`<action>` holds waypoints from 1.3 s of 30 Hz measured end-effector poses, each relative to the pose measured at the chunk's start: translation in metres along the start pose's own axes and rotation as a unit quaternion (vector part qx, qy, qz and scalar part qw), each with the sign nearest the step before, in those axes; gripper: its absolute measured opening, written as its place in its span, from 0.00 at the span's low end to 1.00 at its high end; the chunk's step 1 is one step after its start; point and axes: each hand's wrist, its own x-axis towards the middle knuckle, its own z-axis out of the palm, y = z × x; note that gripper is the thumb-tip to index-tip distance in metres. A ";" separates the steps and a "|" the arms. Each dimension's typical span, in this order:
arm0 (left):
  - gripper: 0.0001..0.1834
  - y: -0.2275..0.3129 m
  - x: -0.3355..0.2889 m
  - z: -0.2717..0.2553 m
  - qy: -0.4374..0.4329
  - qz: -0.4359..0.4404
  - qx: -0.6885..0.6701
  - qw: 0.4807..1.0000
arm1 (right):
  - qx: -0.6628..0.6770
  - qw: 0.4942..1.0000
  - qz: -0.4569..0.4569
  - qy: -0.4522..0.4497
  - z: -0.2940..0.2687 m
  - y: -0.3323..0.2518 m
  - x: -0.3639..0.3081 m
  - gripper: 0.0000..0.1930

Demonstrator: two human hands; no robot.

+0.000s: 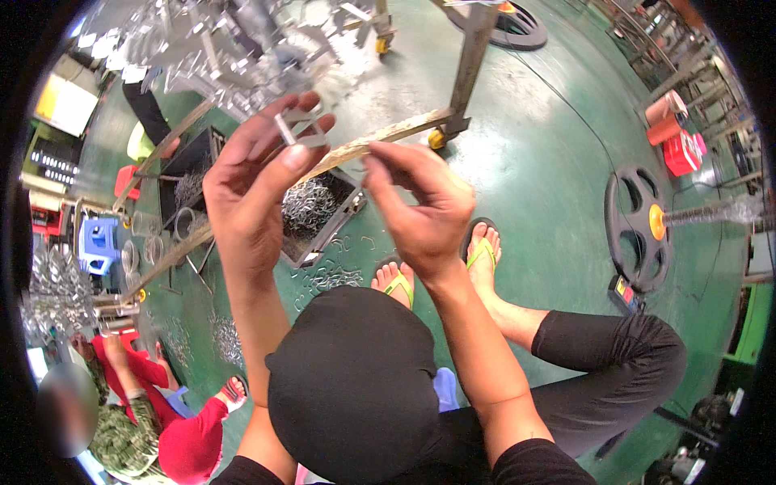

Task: The person assembles metal clusters by picking up small metal hooks from the floor and attaching them to a central metal frame or rack, periodically reaching out to adjust a nearby fan.

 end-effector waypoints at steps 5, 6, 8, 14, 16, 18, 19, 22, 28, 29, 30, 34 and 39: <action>0.25 0.000 -0.006 0.005 -0.022 -0.008 -0.023 0.999 | -0.039 0.990 -0.124 -0.047 0.001 -0.016 0.014 0.11; 0.25 0.001 -0.008 0.006 -0.022 -0.005 -0.018 1.000 | -0.047 0.989 -0.132 -0.048 0.000 -0.016 0.014 0.11; 0.26 0.004 -0.009 0.009 -0.017 -0.006 -0.020 1.000 | -0.061 0.986 -0.149 -0.053 -0.004 -0.017 0.016 0.12; 0.27 -0.001 -0.004 0.016 -0.027 0.017 0.000 0.999 | -0.068 0.981 -0.144 -0.111 -0.011 -0.020 0.034 0.11; 0.28 0.004 -0.009 0.016 -0.003 0.029 0.017 0.999 | -0.094 0.974 -0.151 -0.140 -0.007 -0.018 0.038 0.10; 0.29 -0.004 -0.012 0.019 0.021 0.071 0.098 0.992 | -0.103 0.969 -0.165 -0.149 -0.010 -0.010 0.043 0.10; 0.28 -0.010 -0.015 0.019 0.041 0.090 0.126 0.987 | -0.112 0.969 -0.161 -0.149 -0.010 -0.006 0.042 0.09; 0.22 -0.043 -0.007 0.013 0.158 0.287 0.256 0.909 | -0.029 0.982 -0.062 -0.176 -0.011 -0.003 0.049 0.10; 0.08 -0.075 -0.019 0.008 0.176 0.211 0.237 0.932 | -0.117 0.974 -0.103 -0.164 -0.001 0.008 0.058 0.07; 0.08 -0.080 -0.016 0.010 0.192 0.219 0.222 0.930 | -0.126 0.974 -0.094 -0.163 0.000 0.008 0.058 0.07; 0.08 -0.086 -0.011 0.015 0.203 0.228 0.203 0.930 | -0.143 0.973 -0.101 -0.151 -0.002 0.009 0.062 0.07; 0.04 -0.094 -0.005 0.017 0.244 0.207 0.176 0.931 | -0.115 0.986 -0.037 -0.120 -0.001 0.025 0.064 0.09; 0.07 -0.096 -0.003 0.026 0.251 0.200 0.184 0.929 | -0.226 0.934 0.033 -0.274 -0.007 0.120 -0.001 0.13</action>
